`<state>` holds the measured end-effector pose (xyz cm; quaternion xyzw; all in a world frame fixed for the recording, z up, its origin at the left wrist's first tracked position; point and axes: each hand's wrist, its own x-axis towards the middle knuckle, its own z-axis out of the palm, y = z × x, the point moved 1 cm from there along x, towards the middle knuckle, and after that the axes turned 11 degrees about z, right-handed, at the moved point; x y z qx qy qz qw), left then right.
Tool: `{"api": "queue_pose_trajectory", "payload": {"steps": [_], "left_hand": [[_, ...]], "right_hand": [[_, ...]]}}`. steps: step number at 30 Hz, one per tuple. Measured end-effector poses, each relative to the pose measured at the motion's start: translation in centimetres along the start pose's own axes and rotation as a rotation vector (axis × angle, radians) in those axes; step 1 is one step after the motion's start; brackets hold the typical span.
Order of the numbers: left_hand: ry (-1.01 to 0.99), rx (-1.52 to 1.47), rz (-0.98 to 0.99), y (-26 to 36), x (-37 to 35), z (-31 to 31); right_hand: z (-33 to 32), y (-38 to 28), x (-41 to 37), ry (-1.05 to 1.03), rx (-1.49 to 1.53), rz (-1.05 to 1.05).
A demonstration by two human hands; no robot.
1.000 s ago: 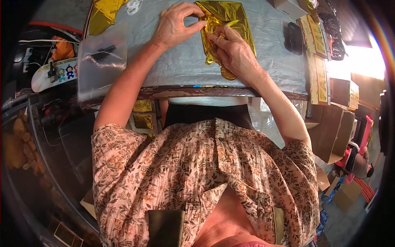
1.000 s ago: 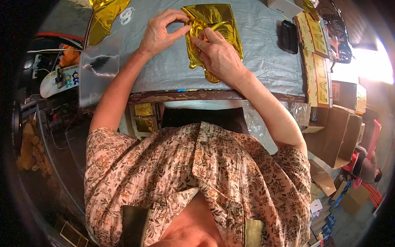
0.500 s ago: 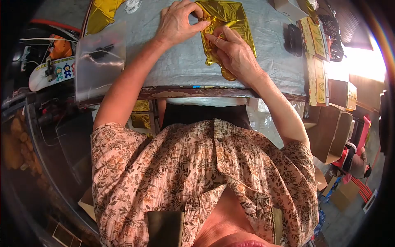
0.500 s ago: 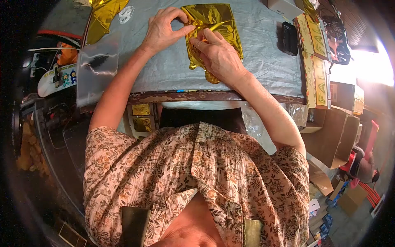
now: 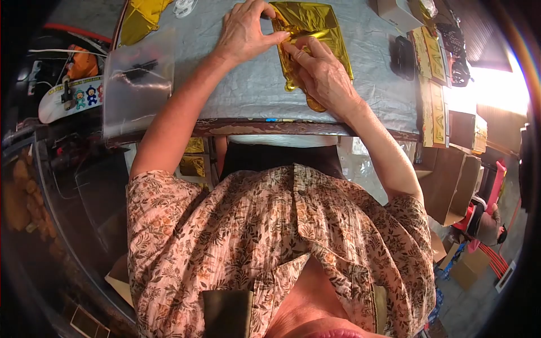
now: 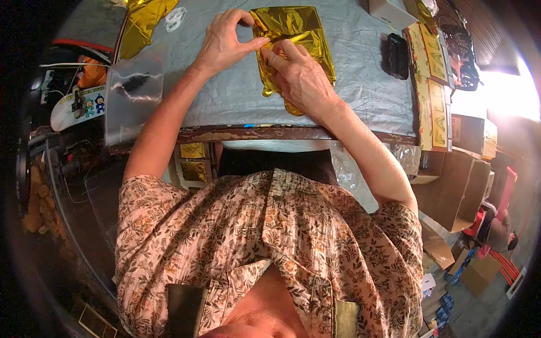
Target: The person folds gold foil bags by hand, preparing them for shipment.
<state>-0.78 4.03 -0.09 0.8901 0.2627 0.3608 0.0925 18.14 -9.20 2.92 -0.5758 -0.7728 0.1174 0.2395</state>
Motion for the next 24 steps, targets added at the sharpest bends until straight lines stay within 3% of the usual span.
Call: {"api": "queue_pose_trajectory", "payload": {"steps": [3,6,9,12,13,15,18,24], "left_hand": [[0.045,0.031,0.002,1.3,0.5,-0.7],[-0.037,0.091,-0.103,2.7,1.4,-2.7],[-0.138,0.027,0.080,0.8,3.0,-3.7],[-0.130,-0.479,0.020,0.9,6.2,-4.3],[-0.127,-0.477,0.019,1.0,7.2,-3.7],[-0.175,-0.470,0.245,0.3,9.3,-2.1],[-0.316,-0.525,0.307,-0.4,10.2,0.5],[-0.360,-0.608,0.320,-1.5,8.0,2.4]], "right_hand": [[0.1,0.1,0.0,0.020,-0.030,-0.040],[-0.1,-0.2,0.1,-0.014,-0.013,-0.018],[0.1,0.0,0.1,0.004,-0.010,-0.025],[0.1,-0.1,0.1,0.000,-0.010,-0.004],[0.2,0.0,0.1,-0.002,-0.011,-0.008],[0.3,0.1,0.1,0.019,-0.022,-0.029],[0.1,-0.1,0.0,0.001,-0.020,-0.017],[0.2,0.2,-0.1,-0.012,-0.005,-0.008]]}}
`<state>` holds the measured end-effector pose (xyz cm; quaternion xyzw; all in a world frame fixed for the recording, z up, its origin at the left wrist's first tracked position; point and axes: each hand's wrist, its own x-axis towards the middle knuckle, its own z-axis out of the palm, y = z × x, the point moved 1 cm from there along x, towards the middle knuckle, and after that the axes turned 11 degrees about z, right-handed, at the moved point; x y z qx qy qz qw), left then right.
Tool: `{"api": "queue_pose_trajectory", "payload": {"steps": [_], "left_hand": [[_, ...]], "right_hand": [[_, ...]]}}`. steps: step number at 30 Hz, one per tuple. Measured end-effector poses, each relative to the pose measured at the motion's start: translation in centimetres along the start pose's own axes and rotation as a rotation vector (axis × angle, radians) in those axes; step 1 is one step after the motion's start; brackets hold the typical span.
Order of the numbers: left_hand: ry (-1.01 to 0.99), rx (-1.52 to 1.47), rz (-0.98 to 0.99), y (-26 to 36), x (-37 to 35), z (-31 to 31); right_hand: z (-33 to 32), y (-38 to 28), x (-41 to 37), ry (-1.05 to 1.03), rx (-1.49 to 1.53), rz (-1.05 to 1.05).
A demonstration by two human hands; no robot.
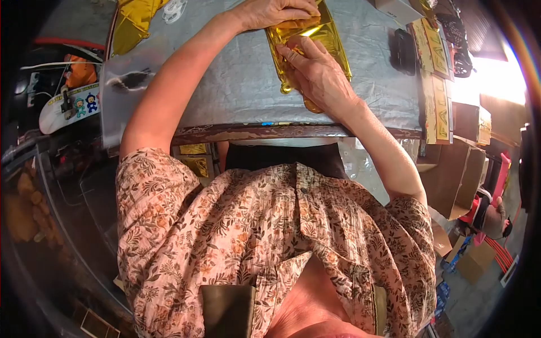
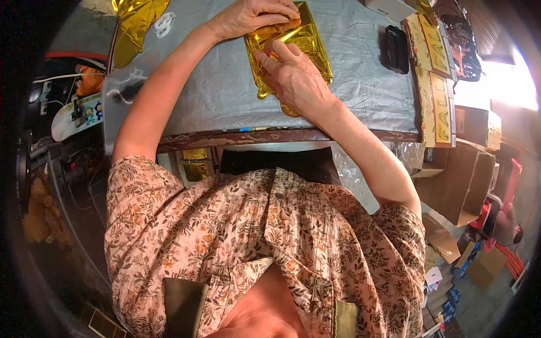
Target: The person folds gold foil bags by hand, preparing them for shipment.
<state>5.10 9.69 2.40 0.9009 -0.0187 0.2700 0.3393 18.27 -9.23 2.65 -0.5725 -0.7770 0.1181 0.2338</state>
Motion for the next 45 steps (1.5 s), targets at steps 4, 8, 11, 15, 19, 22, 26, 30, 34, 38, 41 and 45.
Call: {"api": "queue_pose_trajectory", "payload": {"steps": [4,8,11,15,19,22,26,30,34,38,41,45], "left_hand": [[0.024,0.023,0.017,0.3,-0.5,0.6],[0.017,0.002,0.028,0.4,-0.5,0.7],[0.018,0.105,0.098,0.6,-0.5,0.8],[0.008,0.198,0.148,0.7,-0.6,0.9],[-0.003,0.176,0.090,1.0,-0.6,1.0],[-0.018,0.202,0.086,1.1,-0.5,0.9],[-0.026,0.230,0.090,1.3,-0.4,1.0],[-0.016,0.166,0.045,1.4,-0.2,0.8],[-0.037,0.198,0.065,1.4,-0.3,0.8],[-0.012,0.194,0.083,0.9,-0.6,0.9],[0.000,0.224,0.084,0.7,-0.7,1.0],[0.025,0.197,0.099,0.8,-0.5,1.0]], "right_hand": [[0.1,0.1,0.1,0.013,-0.014,-0.008],[0.2,0.0,0.0,0.023,-0.025,-0.008],[0.3,0.0,0.0,0.030,-0.032,-0.002],[0.3,-0.2,-0.2,0.049,-0.091,-0.013],[-0.9,-0.5,-1.2,-0.055,-0.099,0.002],[-2.5,0.5,-1.9,-0.093,0.064,-0.141],[-5.5,4.4,0.6,0.128,0.184,0.092],[-4.2,8.6,1.8,0.160,-0.063,-0.019],[-4.2,8.9,0.5,0.113,-0.196,-0.082],[-4.8,9.1,0.2,0.063,-0.154,-0.088],[-4.9,9.2,0.2,0.055,-0.169,-0.084],[-4.6,8.9,0.1,0.150,-0.305,-0.117]]}}
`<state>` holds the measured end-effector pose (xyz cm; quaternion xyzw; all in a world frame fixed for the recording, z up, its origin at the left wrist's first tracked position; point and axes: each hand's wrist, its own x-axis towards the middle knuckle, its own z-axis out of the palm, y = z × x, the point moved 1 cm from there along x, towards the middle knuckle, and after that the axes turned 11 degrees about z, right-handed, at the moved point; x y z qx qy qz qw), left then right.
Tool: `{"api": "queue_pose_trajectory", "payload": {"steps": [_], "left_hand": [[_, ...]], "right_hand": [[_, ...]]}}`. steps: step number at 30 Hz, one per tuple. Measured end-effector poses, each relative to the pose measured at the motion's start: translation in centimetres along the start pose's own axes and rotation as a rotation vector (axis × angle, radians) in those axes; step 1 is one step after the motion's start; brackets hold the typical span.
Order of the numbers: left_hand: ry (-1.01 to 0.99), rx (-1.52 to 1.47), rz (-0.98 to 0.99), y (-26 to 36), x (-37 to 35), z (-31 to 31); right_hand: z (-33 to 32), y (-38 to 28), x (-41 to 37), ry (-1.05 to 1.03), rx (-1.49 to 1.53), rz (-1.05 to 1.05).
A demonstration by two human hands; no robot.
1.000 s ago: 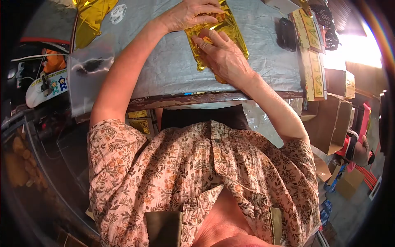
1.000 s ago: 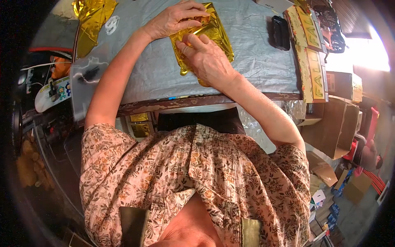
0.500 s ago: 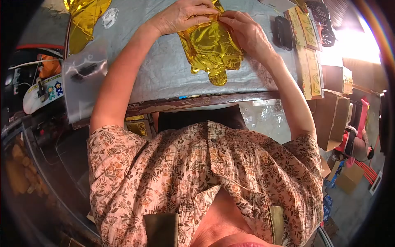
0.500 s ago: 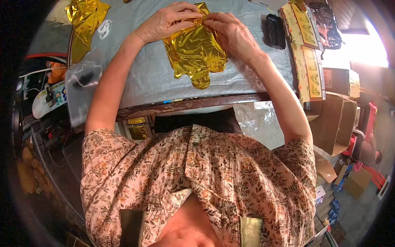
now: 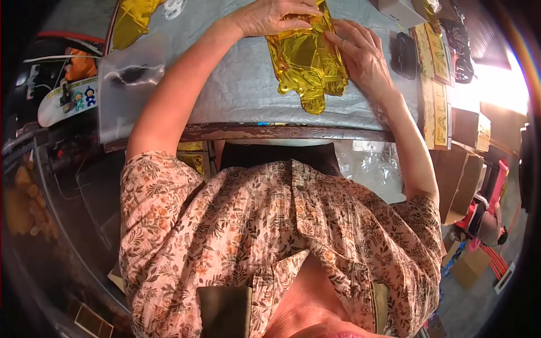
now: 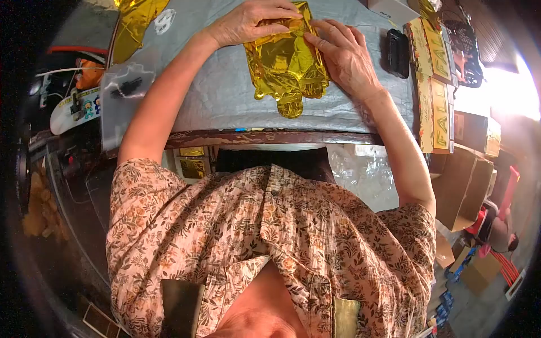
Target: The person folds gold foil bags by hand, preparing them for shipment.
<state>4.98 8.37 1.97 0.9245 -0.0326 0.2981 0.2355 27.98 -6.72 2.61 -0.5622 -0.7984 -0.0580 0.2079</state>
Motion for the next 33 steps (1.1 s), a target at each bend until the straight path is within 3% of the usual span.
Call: {"api": "queue_pose_trajectory", "payload": {"steps": [2,4,5,7,8,9,11,16,18,20,22,33], "left_hand": [[0.011,-0.005,-0.009,0.9,0.0,-0.4],[0.196,-0.063,-0.128,2.0,-0.3,-0.8],[0.196,-0.053,-0.128,2.9,-0.6,-1.2],[0.383,0.005,-0.426,5.1,-2.1,-2.4],[0.346,0.072,-0.598,7.4,-2.3,-3.5],[0.348,0.081,-0.601,7.5,-3.9,-3.2],[0.458,0.416,-0.537,7.3,-7.9,-1.3],[0.448,0.393,-0.588,9.8,-7.8,1.5],[0.398,0.578,-0.661,10.3,-6.6,2.4],[0.440,0.565,-0.673,9.6,-6.0,3.6],[0.454,0.573,-0.824,9.6,-5.2,3.9],[0.446,0.671,-0.943,10.0,-3.3,5.1]], "right_hand": [[0.1,0.0,0.0,-0.012,0.000,-0.006],[0.3,0.2,-0.1,-0.023,-0.002,-0.012],[0.4,0.4,-0.2,-0.034,0.006,0.004],[0.6,0.6,-0.4,-0.041,0.017,0.012],[0.7,0.6,-0.5,-0.034,0.027,0.020],[0.8,0.6,-0.5,-0.030,0.038,0.027],[0.9,0.6,-0.5,-0.033,0.045,0.035],[0.9,0.5,-0.5,-0.061,0.032,0.057],[1.1,0.7,-0.6,-0.042,0.036,0.061],[1.1,0.6,-0.6,-0.040,0.035,0.063],[1.3,0.6,-0.8,-0.037,0.037,0.072],[1.5,0.8,-0.8,-0.015,0.124,0.087]]}}
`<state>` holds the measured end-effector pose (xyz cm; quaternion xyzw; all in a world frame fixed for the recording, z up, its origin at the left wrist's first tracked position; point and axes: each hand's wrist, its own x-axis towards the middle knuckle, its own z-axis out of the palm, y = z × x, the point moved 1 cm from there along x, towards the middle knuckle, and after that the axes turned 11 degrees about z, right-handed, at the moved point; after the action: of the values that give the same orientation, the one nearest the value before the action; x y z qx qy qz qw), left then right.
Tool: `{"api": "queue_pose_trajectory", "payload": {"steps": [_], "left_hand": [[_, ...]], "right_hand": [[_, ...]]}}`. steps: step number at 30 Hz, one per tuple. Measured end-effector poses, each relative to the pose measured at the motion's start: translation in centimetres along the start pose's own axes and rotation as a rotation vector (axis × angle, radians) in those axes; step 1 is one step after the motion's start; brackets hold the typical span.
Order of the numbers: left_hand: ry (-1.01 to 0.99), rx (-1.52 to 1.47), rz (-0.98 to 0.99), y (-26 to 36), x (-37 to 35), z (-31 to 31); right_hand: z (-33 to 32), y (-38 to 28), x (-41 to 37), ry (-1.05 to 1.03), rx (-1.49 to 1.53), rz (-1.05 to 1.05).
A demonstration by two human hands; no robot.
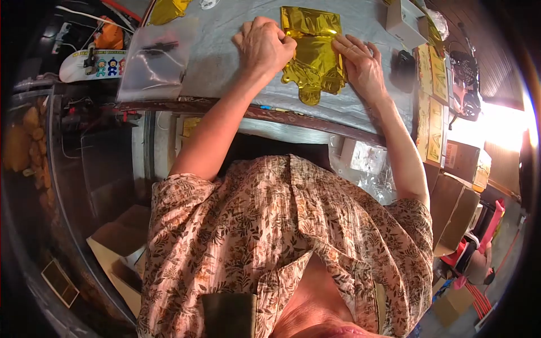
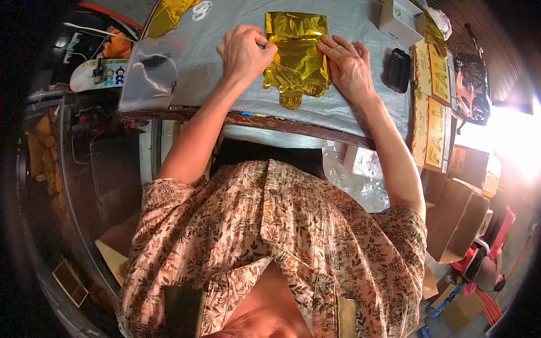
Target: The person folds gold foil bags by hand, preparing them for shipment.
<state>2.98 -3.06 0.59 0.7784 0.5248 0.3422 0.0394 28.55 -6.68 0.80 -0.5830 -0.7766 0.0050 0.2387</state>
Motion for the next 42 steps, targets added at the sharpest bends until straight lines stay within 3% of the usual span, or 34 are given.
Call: {"api": "queue_pose_trajectory", "payload": {"steps": [5,8,12,14,21,23,25,27,31,33,42], "left_hand": [[-0.017,0.230,0.084,1.8,0.0,-0.2],[0.047,0.198,0.134,1.2,-0.7,-0.5],[0.160,-0.079,-0.001,1.1,-1.2,-1.3],[-0.035,-0.060,-0.190,2.0,-1.2,-1.7],[-0.143,-0.056,-0.137,1.0,-2.1,-2.3],[-0.129,-0.322,-0.021,-0.4,-1.9,-2.8],[-0.203,-0.329,0.023,-1.0,-1.6,-5.2],[-0.187,-0.332,0.410,-2.2,-1.4,-6.2],[-0.350,-0.235,0.540,-3.3,-0.2,-6.7],[-0.373,-0.185,0.805,-3.7,1.0,-6.0],[-0.371,-0.182,1.042,-3.4,2.6,-4.6]], "right_hand": [[0.1,-0.3,-0.1,0.003,-0.015,0.028],[0.1,-0.4,-0.2,0.008,-0.009,0.031],[0.4,-0.1,-0.2,0.010,0.023,0.040],[0.5,-0.1,-0.2,0.004,0.046,0.036],[0.4,0.2,-0.2,0.017,0.142,0.044],[0.3,0.1,-0.1,0.008,0.146,0.049],[0.3,0.2,-0.2,-0.013,0.169,0.058],[0.3,0.5,-0.2,-0.025,0.177,0.066],[0.2,0.4,-0.2,-0.027,0.195,0.055],[0.2,0.4,-0.2,-0.030,0.169,0.064],[0.0,0.1,-0.1,-0.035,0.165,0.087]]}}
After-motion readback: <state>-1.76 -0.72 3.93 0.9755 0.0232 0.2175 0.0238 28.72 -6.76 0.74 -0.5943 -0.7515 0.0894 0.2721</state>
